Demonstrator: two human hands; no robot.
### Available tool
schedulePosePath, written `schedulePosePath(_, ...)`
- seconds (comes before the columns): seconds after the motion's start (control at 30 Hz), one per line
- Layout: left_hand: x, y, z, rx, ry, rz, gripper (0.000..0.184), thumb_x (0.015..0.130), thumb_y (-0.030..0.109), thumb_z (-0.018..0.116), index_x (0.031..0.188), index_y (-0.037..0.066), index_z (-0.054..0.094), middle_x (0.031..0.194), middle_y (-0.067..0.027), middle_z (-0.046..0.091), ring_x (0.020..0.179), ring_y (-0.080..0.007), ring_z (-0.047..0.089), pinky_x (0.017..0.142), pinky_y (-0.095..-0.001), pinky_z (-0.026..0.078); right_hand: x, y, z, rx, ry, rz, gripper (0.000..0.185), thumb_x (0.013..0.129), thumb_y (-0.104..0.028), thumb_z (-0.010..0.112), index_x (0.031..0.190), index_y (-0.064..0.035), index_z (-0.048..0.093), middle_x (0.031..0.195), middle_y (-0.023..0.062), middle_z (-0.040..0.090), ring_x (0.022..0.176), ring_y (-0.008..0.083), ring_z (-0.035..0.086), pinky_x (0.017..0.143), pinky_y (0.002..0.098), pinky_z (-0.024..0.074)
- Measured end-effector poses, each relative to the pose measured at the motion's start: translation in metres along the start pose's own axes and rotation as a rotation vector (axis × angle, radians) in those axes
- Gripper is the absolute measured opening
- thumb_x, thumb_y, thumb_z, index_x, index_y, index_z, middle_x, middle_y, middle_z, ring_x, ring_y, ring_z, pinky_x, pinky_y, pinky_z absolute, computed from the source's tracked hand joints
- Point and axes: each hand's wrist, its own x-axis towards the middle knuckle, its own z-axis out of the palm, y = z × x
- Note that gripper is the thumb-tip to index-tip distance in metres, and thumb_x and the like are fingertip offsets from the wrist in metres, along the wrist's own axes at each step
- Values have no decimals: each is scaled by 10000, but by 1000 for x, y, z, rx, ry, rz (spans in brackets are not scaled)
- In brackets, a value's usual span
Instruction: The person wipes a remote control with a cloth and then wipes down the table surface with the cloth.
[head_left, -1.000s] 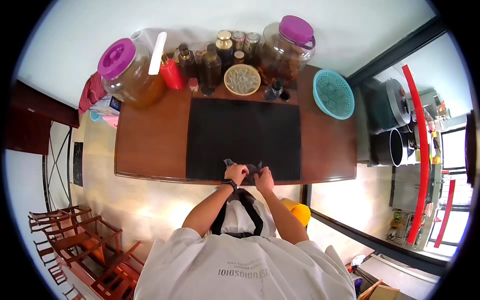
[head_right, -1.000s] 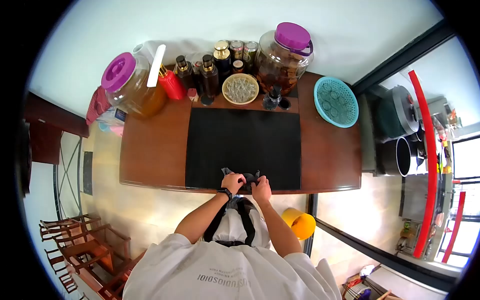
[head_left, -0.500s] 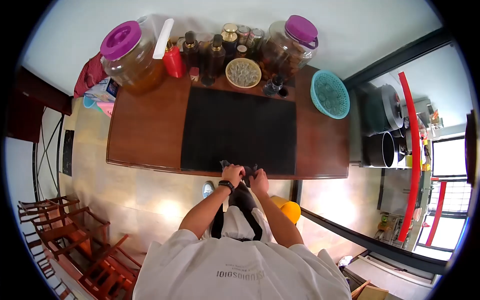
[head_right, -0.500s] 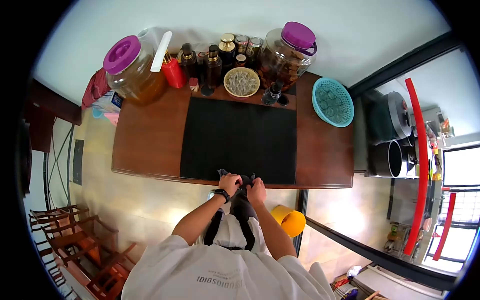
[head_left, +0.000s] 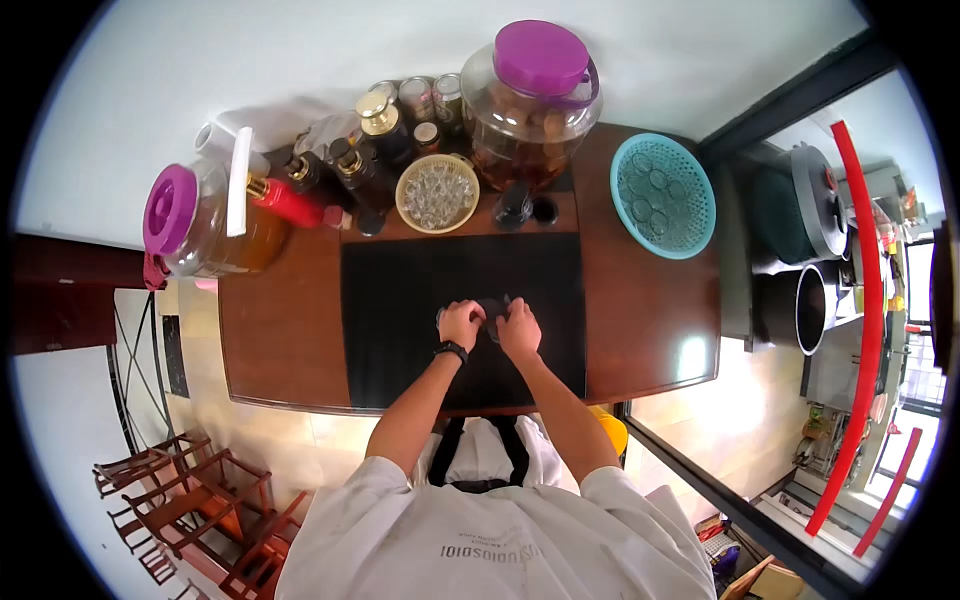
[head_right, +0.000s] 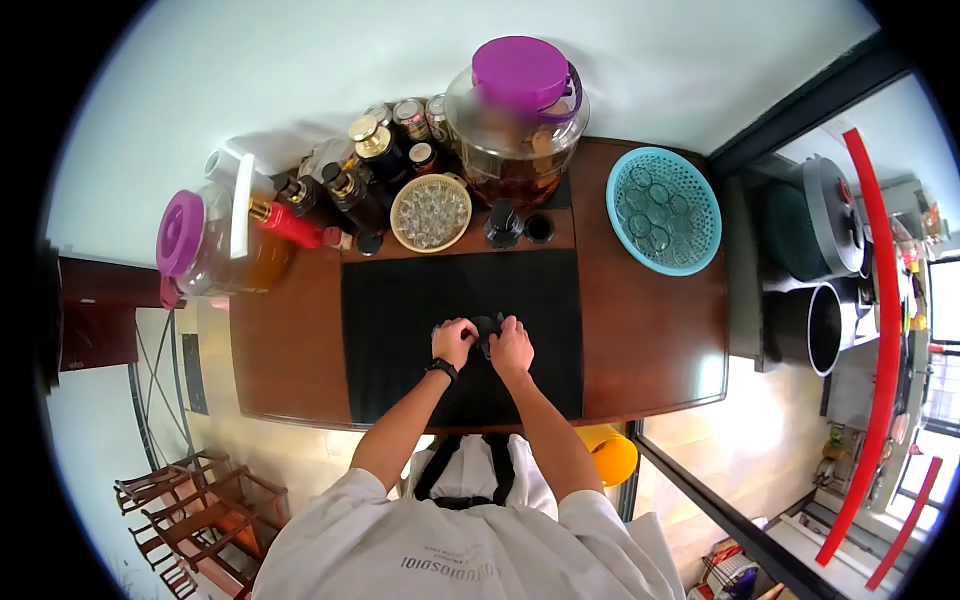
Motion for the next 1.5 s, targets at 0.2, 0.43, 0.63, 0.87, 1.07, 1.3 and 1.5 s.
schedulePosePath(0.2,83,-5,9,-44,130,-91,113,658,23,689,698,105,623,735,-15,655,733,-218,606,701,-348,461,93,-21,-1,-26,-25,-47,317,773,-184,657,979,-64,448,908,117,608,879,340,605,725,435,492)
schedulePosePath(0.43,127,-5,18,-106,217,-164,61,694,59,683,718,99,643,855,-23,687,799,-231,627,740,-339,473,148,-34,-9,-2,-78,-52,289,787,-182,643,937,-47,437,903,147,598,854,339,612,718,431,504)
schedulePosePath(0.63,124,2,6,-38,47,-202,60,701,63,690,750,80,661,802,-50,684,732,-225,645,690,-321,498,134,-25,-12,65,-29,-57,281,774,-206,665,926,-68,474,913,126,613,852,351,610,701,437,490)
schedulePosePath(0.87,23,18,29,-133,-114,-127,24,719,126,682,725,106,671,725,-60,671,694,-215,653,634,-319,507,27,30,-32,7,-40,-34,272,782,-198,654,929,-66,467,921,140,588,886,348,589,728,438,486)
schedulePosePath(1.07,-76,31,36,-90,-159,-70,19,702,170,678,706,178,661,715,-25,647,748,-240,610,685,-370,488,-75,64,-32,0,6,22,289,769,-202,657,939,-67,466,905,161,591,850,380,592,702,455,482)
schedulePosePath(1.3,-159,38,38,-74,-154,-43,20,715,147,674,707,154,657,743,-25,655,785,-247,602,721,-397,469,-149,90,-24,-11,-10,82,292,754,-197,648,946,-60,476,910,186,604,865,387,585,731,456,470)
schedulePosePath(1.5,-198,30,52,-123,-100,-14,69,690,117,671,691,177,635,748,27,647,833,-218,582,741,-404,423,-182,103,-16,-14,-4,85,293,738,-184,658,930,-53,479,872,198,605,861,390,585,735,456,464)
